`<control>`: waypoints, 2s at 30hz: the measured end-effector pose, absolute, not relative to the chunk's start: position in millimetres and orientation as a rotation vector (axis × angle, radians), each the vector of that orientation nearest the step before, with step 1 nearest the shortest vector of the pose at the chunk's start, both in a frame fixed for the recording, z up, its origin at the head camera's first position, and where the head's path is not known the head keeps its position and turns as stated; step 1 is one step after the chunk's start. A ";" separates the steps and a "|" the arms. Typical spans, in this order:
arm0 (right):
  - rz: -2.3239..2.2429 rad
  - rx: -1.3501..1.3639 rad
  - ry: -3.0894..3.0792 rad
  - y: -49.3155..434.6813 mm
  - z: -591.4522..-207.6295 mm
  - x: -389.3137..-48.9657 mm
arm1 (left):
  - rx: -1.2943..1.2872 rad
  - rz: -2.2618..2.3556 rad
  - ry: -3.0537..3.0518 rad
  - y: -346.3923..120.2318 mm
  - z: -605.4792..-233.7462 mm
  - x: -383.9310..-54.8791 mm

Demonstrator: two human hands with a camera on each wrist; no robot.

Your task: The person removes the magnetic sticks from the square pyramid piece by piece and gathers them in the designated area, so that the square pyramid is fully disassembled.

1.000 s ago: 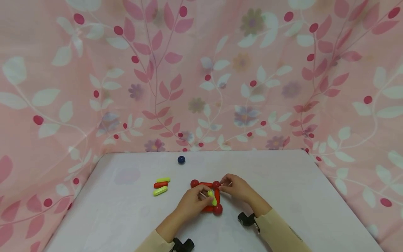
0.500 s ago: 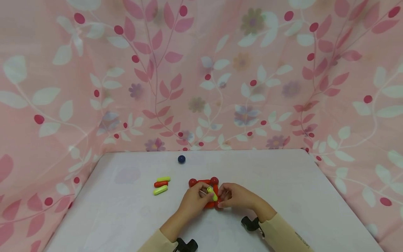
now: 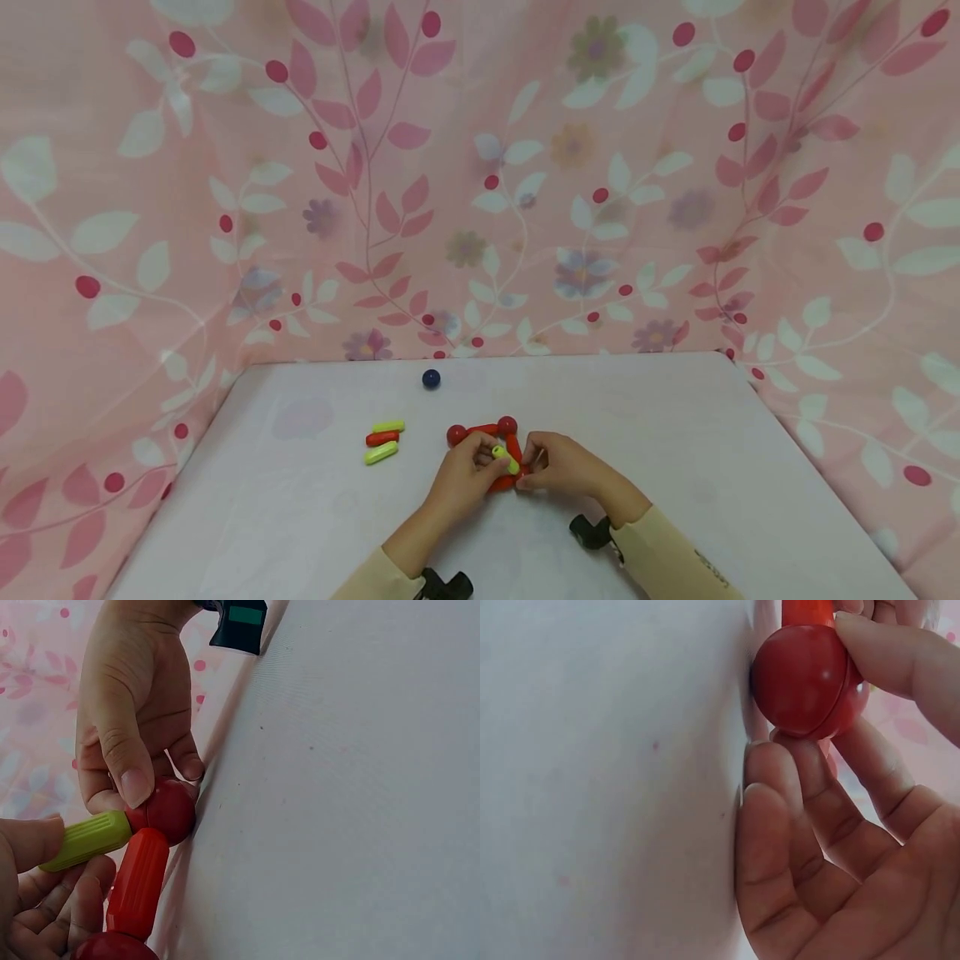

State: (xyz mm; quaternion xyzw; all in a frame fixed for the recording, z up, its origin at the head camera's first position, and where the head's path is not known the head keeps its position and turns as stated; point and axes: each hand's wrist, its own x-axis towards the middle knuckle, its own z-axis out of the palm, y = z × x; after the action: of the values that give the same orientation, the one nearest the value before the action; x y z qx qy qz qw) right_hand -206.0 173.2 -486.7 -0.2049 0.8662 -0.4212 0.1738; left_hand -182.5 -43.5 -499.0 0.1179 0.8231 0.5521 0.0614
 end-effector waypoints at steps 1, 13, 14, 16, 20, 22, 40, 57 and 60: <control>-1.199 -0.576 2.454 173.7 -487.0 -206.3 | 0.354 1.674 2.484 -43.2 -498.7 -182.1; -1.195 -0.521 2.448 173.7 -488.9 -207.4 | 0.118 2.001 2.299 -54.1 -495.3 -188.0; -1.195 -0.513 2.445 173.6 -488.7 -207.1 | 0.102 1.995 2.308 -56.6 -494.1 -188.7; -1.200 -0.508 2.438 173.7 -488.4 -206.5 | 0.084 1.976 2.309 -62.2 -491.9 -188.6; -1.200 -0.501 2.434 173.3 -488.2 -206.5 | 0.061 1.942 2.326 -77.4 -489.4 -188.9; -1.200 -0.507 2.435 173.1 -488.5 -207.0 | 0.030 1.927 2.338 -86.6 -487.8 -188.9; -1.213 -0.499 2.419 172.8 -489.5 -208.1 | -0.213 1.594 2.662 -173.1 -493.6 -183.0; -1.195 -0.502 2.436 173.3 -490.4 -207.7 | -0.204 1.228 2.878 -201.3 -491.6 -180.1; -1.197 -0.497 2.434 173.4 -489.9 -208.1 | -0.196 1.185 2.909 -200.6 -489.1 -179.1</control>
State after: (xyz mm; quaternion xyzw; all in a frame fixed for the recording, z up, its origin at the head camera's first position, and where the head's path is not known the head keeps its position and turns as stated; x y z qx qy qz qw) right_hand -208.1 173.4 -489.9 -0.1770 0.8664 -0.4262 0.1908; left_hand -179.1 -200.6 -489.1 -0.0622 0.9243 0.3766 -0.0026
